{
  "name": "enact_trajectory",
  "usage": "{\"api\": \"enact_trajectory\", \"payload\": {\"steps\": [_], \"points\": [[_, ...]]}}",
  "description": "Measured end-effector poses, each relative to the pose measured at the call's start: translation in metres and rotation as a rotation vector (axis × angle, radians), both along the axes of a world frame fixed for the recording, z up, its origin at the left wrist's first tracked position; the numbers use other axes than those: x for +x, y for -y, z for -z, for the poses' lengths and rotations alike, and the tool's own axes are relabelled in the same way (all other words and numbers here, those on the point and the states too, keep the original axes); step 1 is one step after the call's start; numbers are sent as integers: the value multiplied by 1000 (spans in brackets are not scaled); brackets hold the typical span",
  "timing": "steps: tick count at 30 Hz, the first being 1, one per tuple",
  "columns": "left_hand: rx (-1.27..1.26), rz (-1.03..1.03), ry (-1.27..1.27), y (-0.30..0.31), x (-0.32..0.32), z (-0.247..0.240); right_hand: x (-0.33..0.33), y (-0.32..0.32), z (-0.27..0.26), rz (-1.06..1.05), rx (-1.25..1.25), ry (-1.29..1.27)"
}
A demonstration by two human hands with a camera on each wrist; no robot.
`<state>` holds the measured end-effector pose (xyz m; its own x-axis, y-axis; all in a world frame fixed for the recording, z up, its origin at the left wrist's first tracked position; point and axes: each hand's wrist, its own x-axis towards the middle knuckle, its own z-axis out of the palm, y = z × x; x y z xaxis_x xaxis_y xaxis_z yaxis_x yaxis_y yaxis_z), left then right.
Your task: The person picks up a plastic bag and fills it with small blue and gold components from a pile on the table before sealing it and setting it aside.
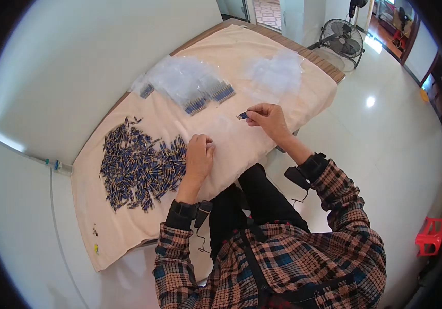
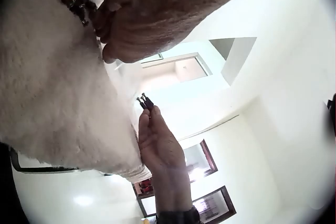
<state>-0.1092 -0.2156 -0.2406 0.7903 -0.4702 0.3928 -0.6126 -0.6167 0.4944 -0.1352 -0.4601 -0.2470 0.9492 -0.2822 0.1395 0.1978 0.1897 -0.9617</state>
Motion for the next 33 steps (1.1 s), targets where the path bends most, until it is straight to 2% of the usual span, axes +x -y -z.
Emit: {"api": "enact_trajectory", "payload": {"steps": [5,9,12,16,19,24,27,33], "points": [[63,88,110,3,11,4,3,2,-1,-62,47,-65],[27,103,49,2,10,3,7,-4,1,-104,101,-102],[-92,109,-120,1,8,0,13,-8,1,-128,120,-147],[-88,107,-203,-3,11,-3,20,-13,-2,-197,-19,-152],[-95,112,-206,-5,12,-4,19,-13,-8,-245,-245,-72],[-130,105,-275,-4,10,-7,29,-8,3,-341,-354,11],[-118,100,-261,-4,9,-8,30,-7,3,-355,-556,97],[-126,114,-251,-7,11,-4,30,-8,-4,-391,-662,98]]}}
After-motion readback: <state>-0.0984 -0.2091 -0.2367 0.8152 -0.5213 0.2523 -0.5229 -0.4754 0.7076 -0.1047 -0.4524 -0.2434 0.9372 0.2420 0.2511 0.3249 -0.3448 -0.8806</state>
